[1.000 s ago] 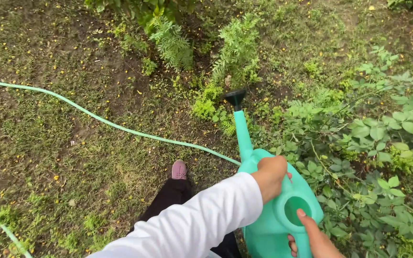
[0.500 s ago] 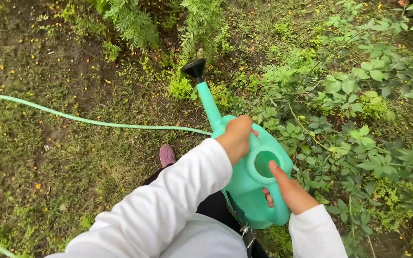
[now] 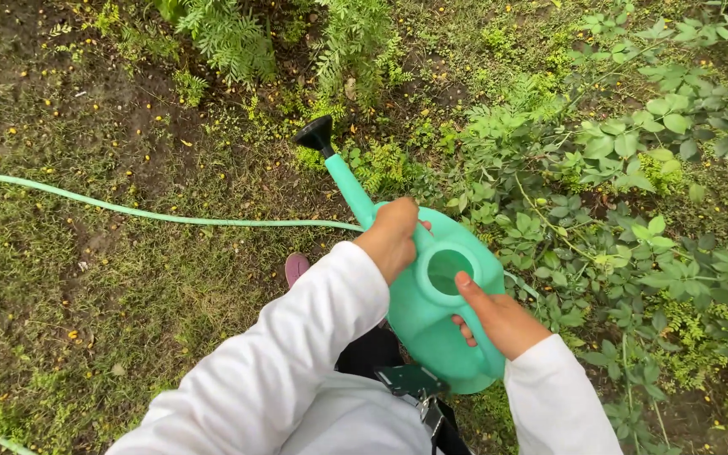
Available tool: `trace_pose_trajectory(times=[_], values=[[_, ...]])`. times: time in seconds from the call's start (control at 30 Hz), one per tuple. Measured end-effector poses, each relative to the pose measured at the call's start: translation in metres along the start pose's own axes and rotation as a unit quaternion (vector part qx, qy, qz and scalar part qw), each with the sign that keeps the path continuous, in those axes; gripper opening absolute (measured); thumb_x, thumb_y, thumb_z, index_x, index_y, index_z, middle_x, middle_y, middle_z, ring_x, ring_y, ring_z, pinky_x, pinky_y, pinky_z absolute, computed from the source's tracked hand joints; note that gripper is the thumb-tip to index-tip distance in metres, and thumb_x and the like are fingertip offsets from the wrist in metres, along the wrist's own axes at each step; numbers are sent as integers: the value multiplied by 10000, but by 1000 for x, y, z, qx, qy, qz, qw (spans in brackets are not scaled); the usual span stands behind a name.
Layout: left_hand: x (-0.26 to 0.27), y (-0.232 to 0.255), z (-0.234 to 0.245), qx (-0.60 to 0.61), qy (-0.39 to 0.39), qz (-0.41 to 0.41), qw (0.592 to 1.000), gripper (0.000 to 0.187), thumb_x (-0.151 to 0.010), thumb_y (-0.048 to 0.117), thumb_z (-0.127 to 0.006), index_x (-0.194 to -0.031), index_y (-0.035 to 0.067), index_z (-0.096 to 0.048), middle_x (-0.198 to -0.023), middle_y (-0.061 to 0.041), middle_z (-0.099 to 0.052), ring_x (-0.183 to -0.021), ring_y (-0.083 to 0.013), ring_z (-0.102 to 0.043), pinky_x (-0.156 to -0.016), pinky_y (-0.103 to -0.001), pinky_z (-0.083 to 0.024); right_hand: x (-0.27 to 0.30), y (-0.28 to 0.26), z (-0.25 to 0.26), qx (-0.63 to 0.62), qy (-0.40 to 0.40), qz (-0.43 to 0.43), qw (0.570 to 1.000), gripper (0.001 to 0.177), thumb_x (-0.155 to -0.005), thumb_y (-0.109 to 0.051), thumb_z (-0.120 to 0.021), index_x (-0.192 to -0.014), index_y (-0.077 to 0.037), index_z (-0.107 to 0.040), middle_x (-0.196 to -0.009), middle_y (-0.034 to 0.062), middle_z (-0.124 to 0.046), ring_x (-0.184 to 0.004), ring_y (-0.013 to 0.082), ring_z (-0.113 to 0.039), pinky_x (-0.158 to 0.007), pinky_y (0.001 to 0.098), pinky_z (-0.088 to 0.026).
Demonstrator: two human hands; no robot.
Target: Fill a watering can from an outdoor faucet and water various plants in a garden.
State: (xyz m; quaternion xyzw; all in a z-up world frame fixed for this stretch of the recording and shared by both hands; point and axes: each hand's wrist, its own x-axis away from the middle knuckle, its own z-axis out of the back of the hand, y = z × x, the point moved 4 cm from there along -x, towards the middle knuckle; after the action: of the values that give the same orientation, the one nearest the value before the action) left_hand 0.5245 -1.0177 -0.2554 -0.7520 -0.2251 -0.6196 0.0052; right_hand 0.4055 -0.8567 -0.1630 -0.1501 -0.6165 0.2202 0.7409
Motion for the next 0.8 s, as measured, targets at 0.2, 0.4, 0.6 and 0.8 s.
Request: trace_pose_trajectory(times=[0.2, 0.4, 0.6, 0.8], values=[[0, 20, 19, 21, -9, -1, 1000, 285, -977, 120, -519, -1224, -17, -493, -1017, -180, -566, -806, -271, -587, -679, -472, -534, -13, -16, -17, 25, 2, 18, 1000, 907, -820, -772, -503, -943, 96, -737, -836, 153, -694, -656, 208, -589, -667, 359, -534], [-16, 34, 39, -7, -16, -46, 999, 352, -934, 121, -628, -1218, -80, -575, -1020, -184, -605, -827, -276, -588, -685, -465, -526, -22, -48, -34, 70, 9, 29, 997, 913, -820, -781, -469, -887, 86, -743, -809, 130, -711, -659, 194, -626, -657, 339, -555], [40, 81, 54, -38, 12, -127, 991, 772, -864, -11, -656, -1513, 73, -246, -1120, -204, -587, -925, -288, -616, -762, -481, -552, -36, -80, -55, 91, 16, 36, 995, 885, -837, -769, -493, -844, 83, -733, -770, 108, -697, -658, 186, -614, -650, 333, -546], [53, 115, 79, -34, -17, -183, 982, 917, -826, 5, -694, -1596, 162, -221, -1265, -203, -588, -1036, -305, -668, -828, -431, -588, -50, -110, -75, 123, 3, 49, 991, 891, -843, -786, -450, -845, 61, -726, -738, 110, -686, -659, 188, -622, -658, 324, -551]])
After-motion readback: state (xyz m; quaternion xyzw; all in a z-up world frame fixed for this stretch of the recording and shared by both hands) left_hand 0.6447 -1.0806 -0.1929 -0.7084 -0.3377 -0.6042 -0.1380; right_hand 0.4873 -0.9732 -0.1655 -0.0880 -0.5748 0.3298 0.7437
